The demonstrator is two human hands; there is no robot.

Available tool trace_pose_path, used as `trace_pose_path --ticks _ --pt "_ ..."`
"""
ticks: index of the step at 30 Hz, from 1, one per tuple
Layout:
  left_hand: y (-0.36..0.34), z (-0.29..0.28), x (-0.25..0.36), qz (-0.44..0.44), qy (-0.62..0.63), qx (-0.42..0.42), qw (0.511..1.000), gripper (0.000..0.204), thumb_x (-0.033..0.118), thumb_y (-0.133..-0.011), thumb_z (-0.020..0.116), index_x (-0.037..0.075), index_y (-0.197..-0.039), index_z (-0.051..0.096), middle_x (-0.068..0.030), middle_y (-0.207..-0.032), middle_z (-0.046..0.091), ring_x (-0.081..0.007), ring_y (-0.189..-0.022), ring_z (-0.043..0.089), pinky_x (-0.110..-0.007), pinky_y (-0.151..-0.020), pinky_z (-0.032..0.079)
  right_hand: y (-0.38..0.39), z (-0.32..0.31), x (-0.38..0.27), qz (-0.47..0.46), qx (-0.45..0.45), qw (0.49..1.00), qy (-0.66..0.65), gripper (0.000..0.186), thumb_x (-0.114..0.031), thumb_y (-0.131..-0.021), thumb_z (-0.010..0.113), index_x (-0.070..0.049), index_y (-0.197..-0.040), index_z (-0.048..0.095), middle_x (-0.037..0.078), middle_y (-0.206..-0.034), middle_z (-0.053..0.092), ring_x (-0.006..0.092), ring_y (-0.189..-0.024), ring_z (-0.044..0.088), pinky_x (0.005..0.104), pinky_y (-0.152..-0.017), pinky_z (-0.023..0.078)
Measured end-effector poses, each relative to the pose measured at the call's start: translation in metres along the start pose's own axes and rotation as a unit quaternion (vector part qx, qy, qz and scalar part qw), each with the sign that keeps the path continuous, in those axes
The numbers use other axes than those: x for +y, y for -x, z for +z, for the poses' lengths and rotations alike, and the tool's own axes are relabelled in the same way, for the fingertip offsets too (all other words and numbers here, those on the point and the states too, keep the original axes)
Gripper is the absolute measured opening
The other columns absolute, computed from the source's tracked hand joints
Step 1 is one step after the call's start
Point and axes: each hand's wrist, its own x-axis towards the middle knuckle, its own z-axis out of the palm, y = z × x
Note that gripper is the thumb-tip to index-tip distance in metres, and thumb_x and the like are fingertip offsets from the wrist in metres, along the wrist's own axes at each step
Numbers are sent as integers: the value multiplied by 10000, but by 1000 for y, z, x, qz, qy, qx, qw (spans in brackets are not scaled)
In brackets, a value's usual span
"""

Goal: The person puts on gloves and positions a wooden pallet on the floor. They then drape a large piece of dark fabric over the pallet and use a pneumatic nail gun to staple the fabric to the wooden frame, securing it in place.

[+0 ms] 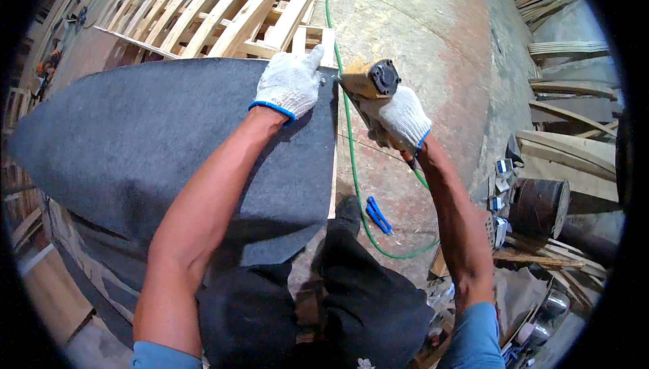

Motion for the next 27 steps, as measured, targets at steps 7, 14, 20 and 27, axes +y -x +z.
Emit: trace_pose_path --ticks 7,14,20,27 --pt "6 -1 -9 4 -35 12 999 397 199 -890 610 62 -1263 625 -205 -943 698 -397 -887 653 -507 -815 507 20 33 104 -19 8 979 205 366 -372 -909 567 -31 -934 696 214 -846 713 398 -798 697 477 -706 555" --pt "5 2 -8 2 -48 18 999 234 204 -872 568 59 -1017 680 -207 -819 688 -379 -725 655 -505 -709 499 47 61 169 199 17 946 257 363 -288 -902 568 -120 -1209 662 190 -1169 694 399 -1099 649 486 -903 521" --pt "7 -14 4 -6 0 17 1000 369 325 -880 630 35 -1107 654 -197 -901 696 -391 -862 650 -486 -825 472 53 93 191 173 44 956 232 483 -219 -829 703 -55 -1274 611 229 -1134 689 426 -1060 648 469 -938 519" --pt "16 -22 -11 1 2 23 1000 326 324 -883 625 32 -1027 650 -202 -978 676 -388 -929 622 -496 -866 464 40 98 -42 -262 240 930 98 503 -225 -848 743 -18 -1291 625 201 -1279 643 362 -1221 593 461 -1080 439"
